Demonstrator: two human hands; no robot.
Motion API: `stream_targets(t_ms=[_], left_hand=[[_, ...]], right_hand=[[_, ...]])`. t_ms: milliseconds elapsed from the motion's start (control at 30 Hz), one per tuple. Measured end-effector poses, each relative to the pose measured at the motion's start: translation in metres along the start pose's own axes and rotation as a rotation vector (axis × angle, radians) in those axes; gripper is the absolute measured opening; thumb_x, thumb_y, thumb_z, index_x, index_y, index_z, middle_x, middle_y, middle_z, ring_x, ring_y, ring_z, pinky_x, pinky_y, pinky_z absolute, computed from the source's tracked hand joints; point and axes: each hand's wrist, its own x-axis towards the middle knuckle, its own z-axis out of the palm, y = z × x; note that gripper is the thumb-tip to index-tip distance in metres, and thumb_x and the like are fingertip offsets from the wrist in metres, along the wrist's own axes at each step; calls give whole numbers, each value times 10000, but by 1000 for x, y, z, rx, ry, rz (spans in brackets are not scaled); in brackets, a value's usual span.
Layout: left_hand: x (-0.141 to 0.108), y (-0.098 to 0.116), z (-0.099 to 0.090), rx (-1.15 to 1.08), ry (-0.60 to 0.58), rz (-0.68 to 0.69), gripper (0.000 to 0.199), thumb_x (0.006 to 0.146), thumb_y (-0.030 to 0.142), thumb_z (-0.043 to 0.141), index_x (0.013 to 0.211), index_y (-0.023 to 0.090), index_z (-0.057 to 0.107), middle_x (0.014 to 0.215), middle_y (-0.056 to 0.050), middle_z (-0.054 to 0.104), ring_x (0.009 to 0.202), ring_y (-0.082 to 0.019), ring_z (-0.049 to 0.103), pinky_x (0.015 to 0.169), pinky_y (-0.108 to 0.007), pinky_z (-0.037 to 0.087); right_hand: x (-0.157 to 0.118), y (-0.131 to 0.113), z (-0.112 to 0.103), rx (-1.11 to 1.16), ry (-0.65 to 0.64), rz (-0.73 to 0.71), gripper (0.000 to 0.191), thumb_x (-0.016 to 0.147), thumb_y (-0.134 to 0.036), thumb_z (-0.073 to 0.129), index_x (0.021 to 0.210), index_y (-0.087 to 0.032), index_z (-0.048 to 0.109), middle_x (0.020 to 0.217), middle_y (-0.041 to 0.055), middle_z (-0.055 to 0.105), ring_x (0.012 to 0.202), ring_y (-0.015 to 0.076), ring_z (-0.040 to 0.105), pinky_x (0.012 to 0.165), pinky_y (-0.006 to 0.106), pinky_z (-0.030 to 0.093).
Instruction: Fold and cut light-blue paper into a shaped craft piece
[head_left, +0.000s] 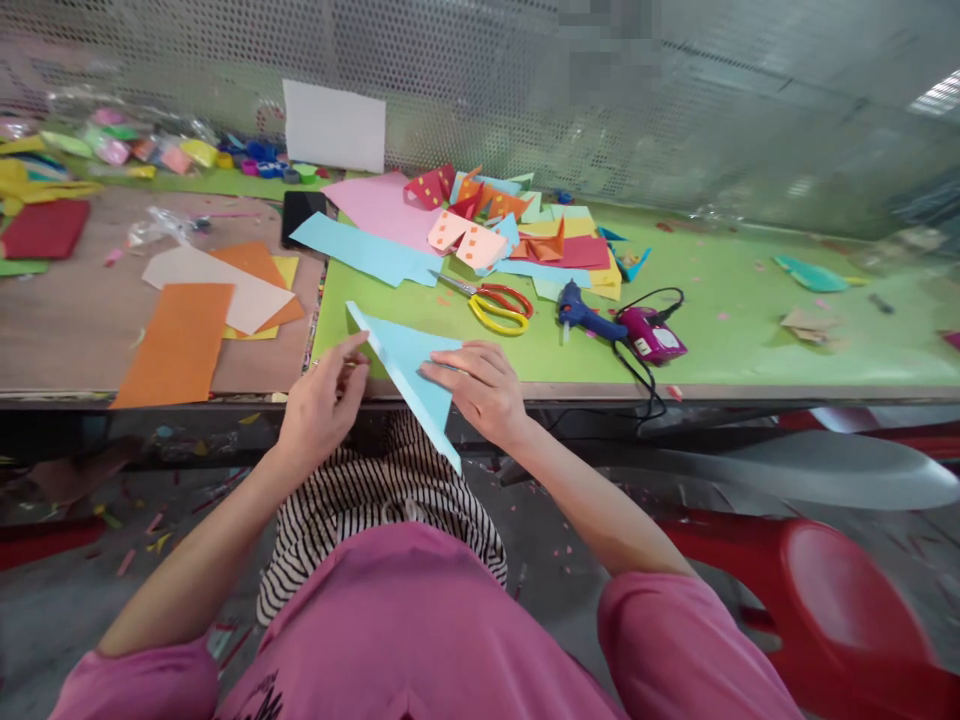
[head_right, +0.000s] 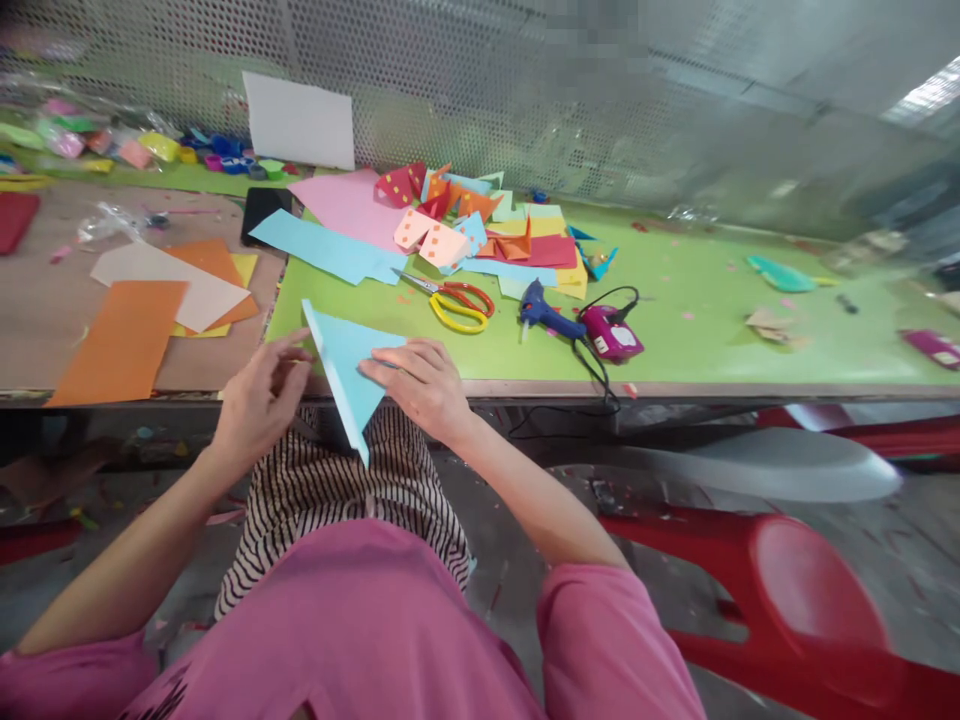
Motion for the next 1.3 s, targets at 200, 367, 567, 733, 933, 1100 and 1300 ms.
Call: stream_targets(t_ms=[200, 367, 567, 733, 933, 1100, 1300], left_hand=[[12, 9, -2, -694, -79, -366, 759, 862, 406, 712, 1501, 241, 336, 893, -26, 723, 772, -172, 728, 711, -299, 638], [16, 16, -2, -786, -36, -430, 831, 804, 307, 751, 1535, 253, 358, 832, 2, 708, 698, -158, 701, 679, -307, 638], [13, 24, -3, -880, -35, -495, 573, 685, 415, 858, 1166, 189, 645, 765, 23, 716, 636, -127, 679, 641, -269, 625], [16, 29, -5, -878, -83, -575, 521, 575, 586, 910, 746, 188, 619, 641, 29, 672, 567, -115, 636, 564, -245, 597], [16, 28, -2, -873, -188, -561, 507, 535, 545, 942, 787, 187, 687, 714, 18, 703, 637, -122, 657, 612, -246, 602], [13, 27, 2, -886, -203, -579, 498, 543, 536, 947, 796, 186, 700, 711, 20, 720, 624, -114, 656, 597, -229, 589], [22, 23, 0, -883, -143, -604, 549, 532, 528, 952, 878, 194, 688, 715, 12, 752, 604, -140, 682, 587, -257, 609]], right_hand=[[-5, -9, -8, -23, 11, -184, 465, 964, -196, 670, 1352, -449, 638, 1237, -46, 766, 1078, 184, 695, 1095, 437, 494], [-2, -17, -12, -93, -28, -211, 601, 948, -198, 700, 1416, -541, 544, 1258, -84, 753, 1126, 186, 686, 1178, 477, 424], [5, -26, -10, -171, 7, -296, 551, 952, -242, 714, 1385, -551, 570, 1248, -96, 755, 1111, 178, 675, 1193, 469, 374], [6, -28, -12, -150, -49, -302, 521, 964, -250, 693, 1388, -524, 564, 1219, -101, 764, 1088, 166, 667, 1156, 426, 400], [11, -39, -23, -78, -62, -271, 406, 991, -171, 627, 1298, -437, 634, 1176, -109, 784, 1038, 139, 680, 1123, 400, 370], [27, -45, -30, 88, -114, -95, 300, 1013, -124, 503, 1142, -299, 710, 1041, -51, 815, 879, 135, 695, 997, 382, 388], [33, -34, -30, 25, -141, -48, 195, 1000, -218, 582, 1118, -303, 713, 1143, -16, 794, 1038, 195, 673, 1065, 427, 369]])
